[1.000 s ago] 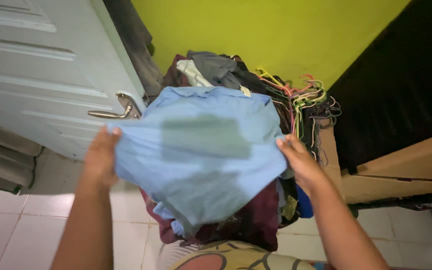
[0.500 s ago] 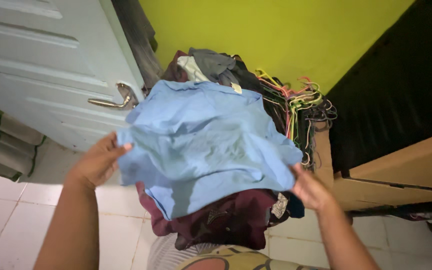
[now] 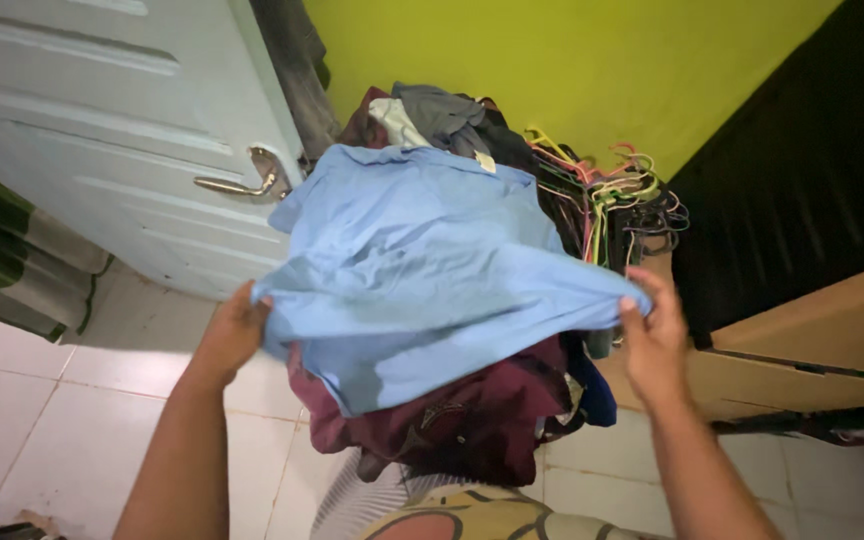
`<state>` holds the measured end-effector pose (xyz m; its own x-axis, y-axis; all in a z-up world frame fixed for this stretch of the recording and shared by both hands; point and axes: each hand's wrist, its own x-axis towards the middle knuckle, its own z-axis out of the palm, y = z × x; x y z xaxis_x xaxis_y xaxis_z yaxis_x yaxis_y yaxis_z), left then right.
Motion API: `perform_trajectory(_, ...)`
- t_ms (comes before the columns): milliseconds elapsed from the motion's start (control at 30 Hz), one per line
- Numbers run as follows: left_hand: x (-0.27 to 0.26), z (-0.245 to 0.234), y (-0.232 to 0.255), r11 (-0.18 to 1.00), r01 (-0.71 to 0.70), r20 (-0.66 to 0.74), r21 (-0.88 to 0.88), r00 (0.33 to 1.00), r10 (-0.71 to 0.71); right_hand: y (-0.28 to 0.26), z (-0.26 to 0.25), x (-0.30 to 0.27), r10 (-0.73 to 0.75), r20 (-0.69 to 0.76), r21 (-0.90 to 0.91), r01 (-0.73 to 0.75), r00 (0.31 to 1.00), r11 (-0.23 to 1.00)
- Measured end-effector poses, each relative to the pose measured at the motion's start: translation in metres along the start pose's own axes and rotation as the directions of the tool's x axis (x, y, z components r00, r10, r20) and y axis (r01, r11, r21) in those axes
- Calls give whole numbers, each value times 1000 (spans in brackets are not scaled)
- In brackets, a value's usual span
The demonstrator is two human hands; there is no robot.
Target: The person picks up a light blue shirt from a pile, places it on a green hanger, and hangs it on a metal rod. Then the person picks up a maroon patterned shirt, buttons it, places it on a purple hanger, and hangs it on the same rod.
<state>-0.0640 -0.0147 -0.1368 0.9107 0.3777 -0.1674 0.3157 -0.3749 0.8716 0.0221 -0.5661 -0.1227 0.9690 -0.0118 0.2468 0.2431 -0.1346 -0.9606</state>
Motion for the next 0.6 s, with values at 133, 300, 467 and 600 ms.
perform_trajectory(133, -22, -36, 67, 938, -165, -180, 306, 957, 227, -17, -28, 32, 186, 100, 131, -199, 977, 971)
perform_trajectory(300, -66, -71, 132, 994, 107, 168, -21, 981, -102, -42, -73, 51, 74, 451, 824, -447, 889, 348)
perform_trajectory(467, -82, -74, 111, 977, 70, 391, -202, 920, 15, -27, -23, 4, 141, 408, 901, -423, 902, 98)
perform_trajectory(600, -84, -59, 89, 943, 214, 396, -255, 913, -101, 49, 30, -42, 301, 555, 668, -631, 776, 395)
